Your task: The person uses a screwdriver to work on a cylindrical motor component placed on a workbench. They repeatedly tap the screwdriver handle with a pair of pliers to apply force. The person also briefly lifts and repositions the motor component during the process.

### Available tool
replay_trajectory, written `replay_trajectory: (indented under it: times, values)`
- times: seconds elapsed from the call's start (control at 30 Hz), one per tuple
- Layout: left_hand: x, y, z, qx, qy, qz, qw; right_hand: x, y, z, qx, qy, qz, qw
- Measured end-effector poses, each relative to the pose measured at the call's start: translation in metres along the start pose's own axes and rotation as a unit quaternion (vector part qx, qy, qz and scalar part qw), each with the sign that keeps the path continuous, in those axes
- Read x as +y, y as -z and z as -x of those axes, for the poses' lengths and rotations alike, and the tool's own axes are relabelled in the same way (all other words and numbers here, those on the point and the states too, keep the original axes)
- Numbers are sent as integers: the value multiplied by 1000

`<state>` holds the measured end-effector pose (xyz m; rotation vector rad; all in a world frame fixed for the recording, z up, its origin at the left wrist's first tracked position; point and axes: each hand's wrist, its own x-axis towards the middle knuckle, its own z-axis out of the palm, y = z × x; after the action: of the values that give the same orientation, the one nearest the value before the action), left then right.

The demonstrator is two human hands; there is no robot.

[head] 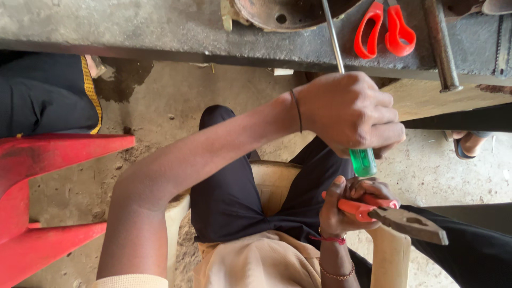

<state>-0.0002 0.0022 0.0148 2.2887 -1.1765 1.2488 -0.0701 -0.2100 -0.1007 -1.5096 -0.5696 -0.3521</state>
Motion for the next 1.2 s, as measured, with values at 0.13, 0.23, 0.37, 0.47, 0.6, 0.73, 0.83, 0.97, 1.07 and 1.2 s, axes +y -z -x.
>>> replay_trajectory:
  times: [0.13,0.23,0.37,0.47,0.6,0.73,0.83,0.97,1.07,1.2]
  values:
    - [2,1,2,9,16,10,1000,-4,3,-1,8,6,-8,1000]
    - [3,1,3,1,16,7,1000,-4,5,-4,7,8,10,1000]
    - [3,1,2,-1,14,3,1000,-5,7,-9,34,48,21,998]
    - [2,1,3,-2,9,-4,1000,-8,8,-11,50,53,4,997]
    - [2,2,4,-9,17,3,1000,-7,9,-10,55,48,-8,997]
    - [1,2,5,0,7,5,1000,-2,9,-7,51,48,-12,997]
    - [1,3,4,11,6,16,1000,-8,14,-7,61,65,-27,996]
    - [2,5,5,3,3,11,1000,-19,12,-11,89,110,-99,985]
    - [2,4,6,1,2,0,1000,-10,-12,-9,-10,30,86,996]
    - [0,0,7,13,-10,-5,1000,17,-28,8,-30,-2,124,992]
